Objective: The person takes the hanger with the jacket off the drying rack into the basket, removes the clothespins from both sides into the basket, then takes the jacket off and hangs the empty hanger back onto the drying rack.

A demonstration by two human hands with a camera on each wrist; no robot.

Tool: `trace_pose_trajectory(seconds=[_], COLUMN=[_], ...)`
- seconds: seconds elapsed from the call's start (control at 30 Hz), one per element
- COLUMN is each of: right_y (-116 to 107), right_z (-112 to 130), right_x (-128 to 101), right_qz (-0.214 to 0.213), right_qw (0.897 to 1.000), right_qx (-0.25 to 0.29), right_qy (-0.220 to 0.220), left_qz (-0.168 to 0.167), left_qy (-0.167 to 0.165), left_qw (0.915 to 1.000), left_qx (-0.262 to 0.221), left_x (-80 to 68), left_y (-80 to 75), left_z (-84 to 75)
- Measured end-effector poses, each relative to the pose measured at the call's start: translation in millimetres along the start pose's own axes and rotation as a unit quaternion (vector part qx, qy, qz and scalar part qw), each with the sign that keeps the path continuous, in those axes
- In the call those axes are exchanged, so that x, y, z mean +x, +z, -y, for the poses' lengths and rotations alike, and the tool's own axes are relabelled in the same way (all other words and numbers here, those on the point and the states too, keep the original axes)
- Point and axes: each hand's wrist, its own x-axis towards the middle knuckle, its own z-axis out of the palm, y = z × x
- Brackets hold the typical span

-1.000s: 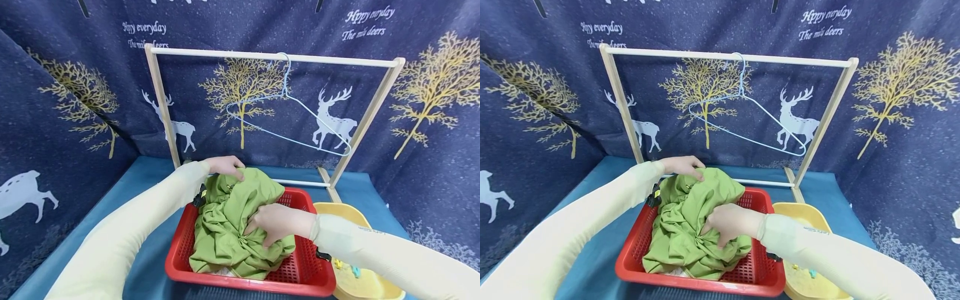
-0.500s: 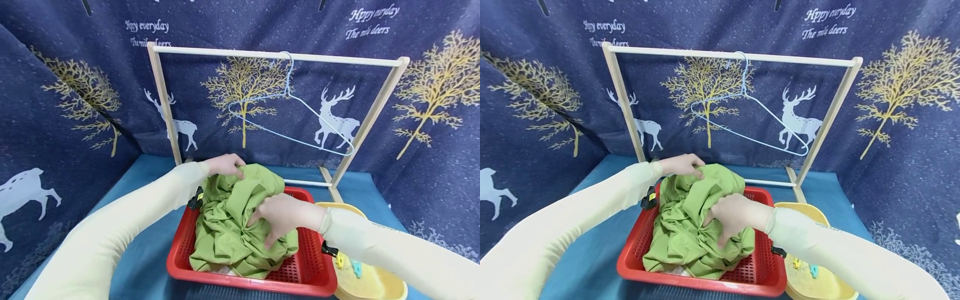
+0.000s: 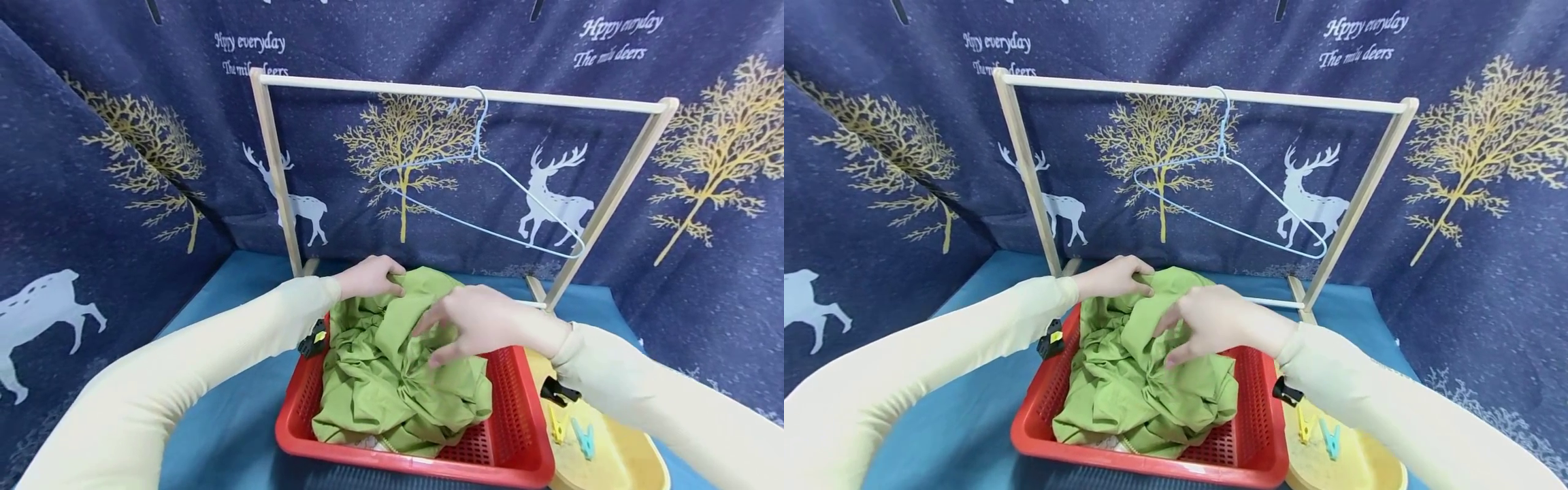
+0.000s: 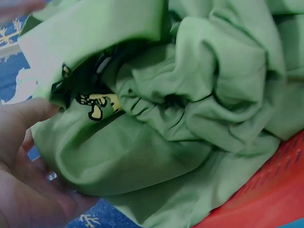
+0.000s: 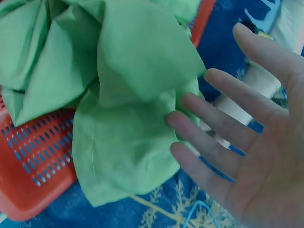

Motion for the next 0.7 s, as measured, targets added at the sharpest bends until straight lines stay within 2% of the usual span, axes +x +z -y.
trace_pose_trajectory(seconds=[0.17,0.4,0.6,0.7], right_y=[-8,-11,-10,-7], right_z=[-9,-22,-30,-32], right_x=[-6,-9,-9,-9], right_qz=[-0.062,-0.123,-0.164,-0.174], right_qw=[0.998,0.991,0.985,0.983], right_qx=[0.008,0.022,0.015,0.013], right_qy=[0.008,0.042,0.052,0.051], left_qz=[-0.042,-0.079,-0.128,-0.148], left_qy=[-0.009,0.009,0.0,0.02], left_qw=[0.9989,0.9967,0.9899,0.9844], left_qx=[0.02,0.017,0.06,0.093], left_x=[-6.9,-17.4,-31.9,-37.2], left_y=[7.5,16.5,26.6,30.2], left_z=[-5.4,-12.3,-21.5,-25.2])
